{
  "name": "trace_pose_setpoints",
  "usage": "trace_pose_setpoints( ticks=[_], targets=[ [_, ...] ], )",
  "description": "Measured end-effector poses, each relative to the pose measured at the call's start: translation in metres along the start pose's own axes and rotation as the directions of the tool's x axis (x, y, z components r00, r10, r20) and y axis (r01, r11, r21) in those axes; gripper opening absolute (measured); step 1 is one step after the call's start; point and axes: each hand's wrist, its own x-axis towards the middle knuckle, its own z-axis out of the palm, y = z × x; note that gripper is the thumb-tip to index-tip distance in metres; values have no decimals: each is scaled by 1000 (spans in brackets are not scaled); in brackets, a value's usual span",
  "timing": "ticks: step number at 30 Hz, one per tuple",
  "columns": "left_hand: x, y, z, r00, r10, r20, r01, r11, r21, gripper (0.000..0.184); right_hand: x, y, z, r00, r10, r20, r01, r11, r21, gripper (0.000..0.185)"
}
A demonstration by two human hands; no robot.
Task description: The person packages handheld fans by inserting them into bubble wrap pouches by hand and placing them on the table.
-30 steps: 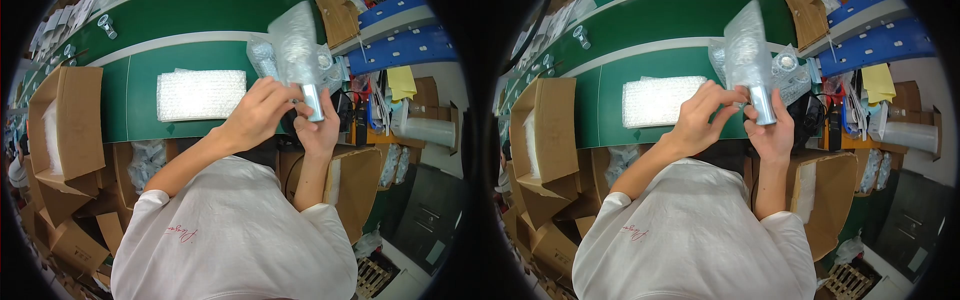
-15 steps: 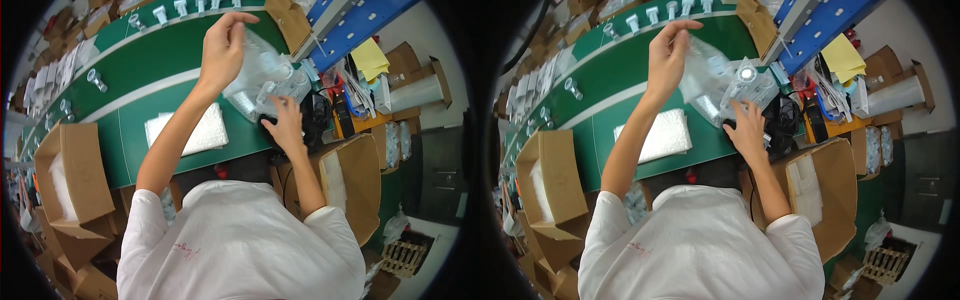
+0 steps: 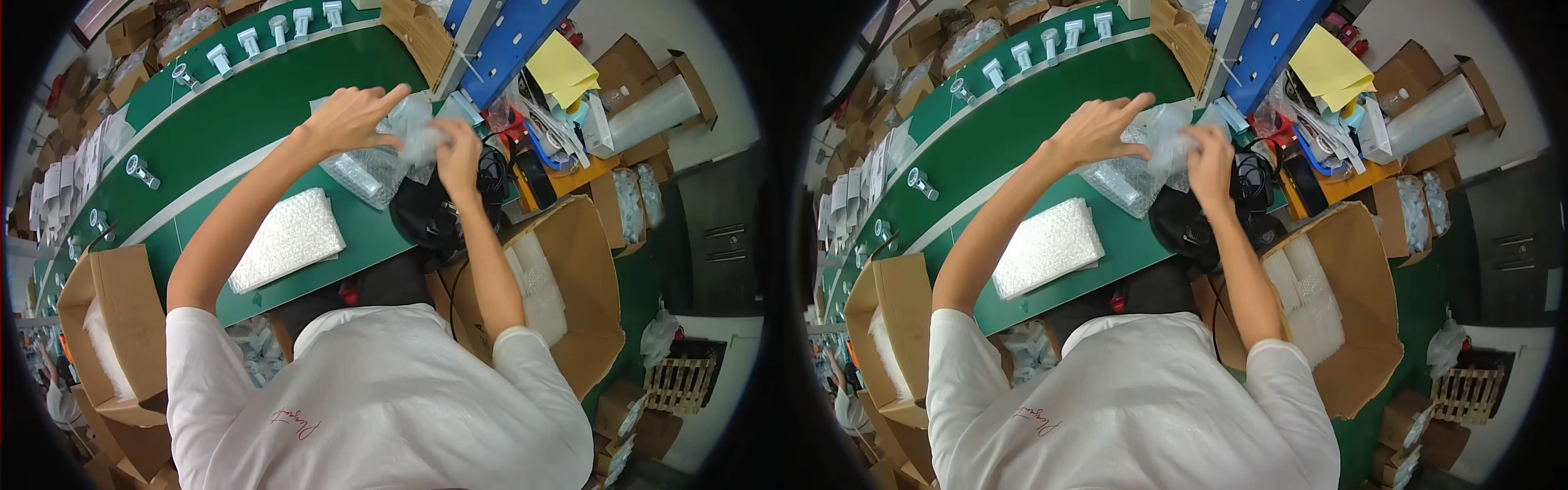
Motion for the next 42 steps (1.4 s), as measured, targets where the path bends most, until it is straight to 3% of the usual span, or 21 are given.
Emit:
trace_pose_setpoints(
  ticks=[2, 4, 7, 9, 11, 12, 14, 15, 16, 18, 21, 22, 24, 26, 29, 31, 32, 34, 36, 39, 42],
  targets=[
    [6, 6, -3, 991, -21, -133, 16, 999, -38, 63, 37, -3, 3, 995, -54, -79, 58, 997, 47, 34],
    [15, 9, -10, 960, -50, -274, 31, 997, -73, 66, 67, -20, 3, 995, 15, -94, -10, 999, 50, 25],
    [21, 3, -15, 931, -114, -346, 99, 993, -61, 65, 94, -54, 6, 999, -11, -33, 13, 998, 69, 21],
    [19, -14, -22, 720, 69, -691, -91, 996, 5, 60, 100, -79, 7, 997, -53, 56, 40, 974, 225, 21],
    [-6, -5, -63, 787, 16, -617, -123, 984, -130, 50, 104, -92, 8, 977, -212, 27, 191, 925, 328, 23],
    [-18, -9, -73, 794, -15, -607, -92, 985, -145, 50, 104, -103, 8, 977, -206, 57, 175, 923, 343, 23],
    [-47, -21, -85, 880, -133, -455, -16, 951, -309, 22, 108, -132, 5, 963, -94, 252, 49, 983, 180, 30],
    [-67, -21, -98, 788, 62, -613, -71, 997, 10, 21, 106, -158, -1, 940, -128, 316, 44, 964, 261, 29],
    [-88, -19, -106, 678, 294, -674, -66, 937, 342, 21, 101, -183, -7, 910, -172, 376, 35, 938, 345, 28],
    [-134, -8, -102, 722, 178, -669, 35, 956, 292, 23, 86, -210, -8, 895, -266, 358, 72, 878, 473, 27],
    [-239, 15, -125, 776, -75, -626, 298, 918, 260, 28, 60, -254, 29, 881, -460, 112, 175, 537, 825, 26],
    [-271, 28, -134, 786, -160, -597, 365, 899, 240, 30, 41, -269, 46, 878, -460, 131, 120, 478, 870, 26],
    [-326, 75, -143, 749, -353, -560, 521, 836, 170, 34, 3, -297, 64, 819, -450, 355, -110, 484, 868, 23],
    [-360, 109, -150, 670, -489, -558, 644, 757, 108, 37, -36, -321, 85, 669, -420, 613, -427, 457, 780, 19],
    [-392, 155, -143, 533, -629, -566, 762, 647, -2, 43, -111, -337, 99, 567, -531, 630, -556, 317, 768, 24],
    [-419, 189, -115, 364, -744, -561, 815, 546, -196, 31, -163, -341, 110, 446, -527, 724, -657, 357, 664, 23],
    [-431, 206, -98, 348, -754, -558, 832, 523, -188, 31, -192, -338, 119, 428, -542, 723, -671, 346, 656, 23],
    [-468, 235, -51, -27, -897, -441, 840, 218, -496, 31, -260, -329, 142, 222, -518, 826, -768, 429, 476, 21],
    [-507, 255, -6, -93, -916, -390, 861, 123, -494, 30, -311, -323, 156, 103, -468, 878, -683, 609, 405, 20],
    [-561, 279, 58, -230, -942, -243, 865, -83, -495, 27, -386, -307, 184, 43, -467, 883, -602, 694, 396, 17],
    [-598, 289, 104, -145, -968, -204, 892, -38, -451, 22, -460, -283, 205, 76, -449, 890, -588, 701, 403, 19]
  ],
)
